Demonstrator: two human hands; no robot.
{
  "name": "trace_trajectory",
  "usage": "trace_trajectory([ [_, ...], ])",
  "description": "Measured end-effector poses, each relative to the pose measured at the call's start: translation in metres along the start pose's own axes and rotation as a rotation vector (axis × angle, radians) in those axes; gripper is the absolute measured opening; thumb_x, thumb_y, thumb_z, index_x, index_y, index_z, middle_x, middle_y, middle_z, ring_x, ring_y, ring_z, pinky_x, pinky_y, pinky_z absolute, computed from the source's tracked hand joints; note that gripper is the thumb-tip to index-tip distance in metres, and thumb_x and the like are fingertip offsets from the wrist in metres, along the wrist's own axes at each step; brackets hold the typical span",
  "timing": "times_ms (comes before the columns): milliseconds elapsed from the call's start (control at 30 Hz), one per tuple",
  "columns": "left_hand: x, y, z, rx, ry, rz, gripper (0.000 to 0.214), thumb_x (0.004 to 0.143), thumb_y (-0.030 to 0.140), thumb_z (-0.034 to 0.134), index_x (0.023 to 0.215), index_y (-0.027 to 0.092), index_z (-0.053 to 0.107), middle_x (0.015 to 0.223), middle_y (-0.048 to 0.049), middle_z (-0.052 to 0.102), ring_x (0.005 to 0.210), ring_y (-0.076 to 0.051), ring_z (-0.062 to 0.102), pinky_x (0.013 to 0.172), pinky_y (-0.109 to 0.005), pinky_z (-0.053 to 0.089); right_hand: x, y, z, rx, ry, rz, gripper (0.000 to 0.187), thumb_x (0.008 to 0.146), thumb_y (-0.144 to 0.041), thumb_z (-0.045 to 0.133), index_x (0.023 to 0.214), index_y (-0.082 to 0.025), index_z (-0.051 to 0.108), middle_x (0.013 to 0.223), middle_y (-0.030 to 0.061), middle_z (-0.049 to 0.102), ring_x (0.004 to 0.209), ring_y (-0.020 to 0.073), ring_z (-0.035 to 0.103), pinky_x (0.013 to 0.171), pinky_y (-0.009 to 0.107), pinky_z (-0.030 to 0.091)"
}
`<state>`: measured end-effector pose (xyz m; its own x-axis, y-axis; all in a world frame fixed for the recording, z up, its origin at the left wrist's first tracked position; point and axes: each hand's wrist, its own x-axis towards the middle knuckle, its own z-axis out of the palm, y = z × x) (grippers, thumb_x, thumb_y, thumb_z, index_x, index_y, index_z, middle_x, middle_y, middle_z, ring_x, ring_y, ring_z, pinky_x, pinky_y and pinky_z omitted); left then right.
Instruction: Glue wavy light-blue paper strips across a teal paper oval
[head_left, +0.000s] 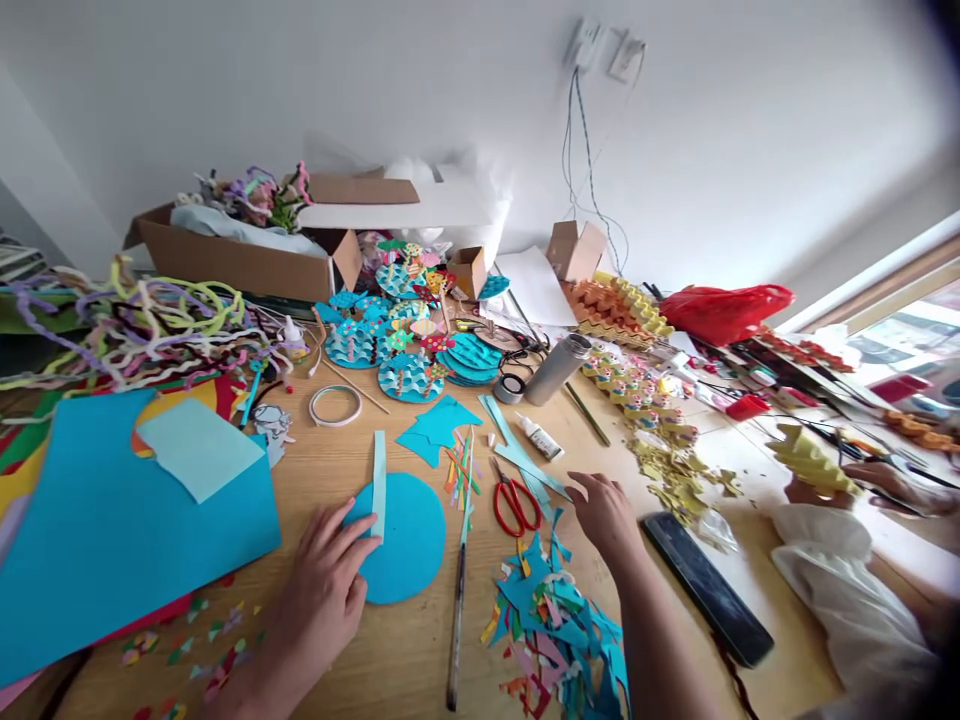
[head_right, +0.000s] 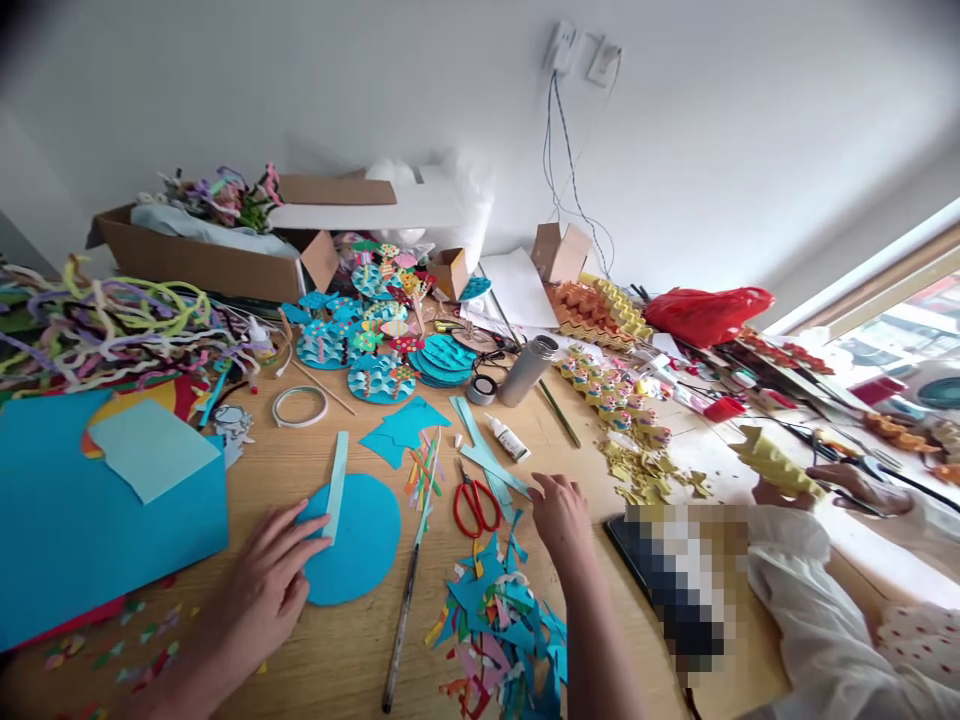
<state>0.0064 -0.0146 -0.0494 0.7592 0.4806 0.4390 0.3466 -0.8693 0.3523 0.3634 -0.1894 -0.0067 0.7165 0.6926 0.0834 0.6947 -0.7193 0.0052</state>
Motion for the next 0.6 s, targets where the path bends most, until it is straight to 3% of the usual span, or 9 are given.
trace_trajectory([
  [167,0.001,0.000,0.000,0.001,0.002,-0.011,0.043,0.072,0.003,0.045,0.104,0.025,0.065,0.122,-0.0020,0.063,0.127,-0.027,0.044,0.108,-0.053,0.036,-0.001,0.013,0.011,-0.009,-0.026,-0.073,0.028,0.090,-0.021,0.048,0.100,-0.021,0.073,0.097,0.0091,0.068,0.092,0.0231,0.058,0.080,0.031,0.040],
  [600,0.000,0.001,0.001,-0.016,0.011,-0.015,0.044,0.072,0.002,0.044,0.104,0.025,0.064,0.121,-0.0010,0.063,0.125,-0.027,0.045,0.107,-0.053,0.037,-0.005,0.014,0.012,-0.045,0.006,-0.155,0.025,0.091,-0.018,0.044,0.085,-0.016,0.068,0.090,0.0114,0.067,0.091,0.0241,0.058,0.081,0.032,0.038],
])
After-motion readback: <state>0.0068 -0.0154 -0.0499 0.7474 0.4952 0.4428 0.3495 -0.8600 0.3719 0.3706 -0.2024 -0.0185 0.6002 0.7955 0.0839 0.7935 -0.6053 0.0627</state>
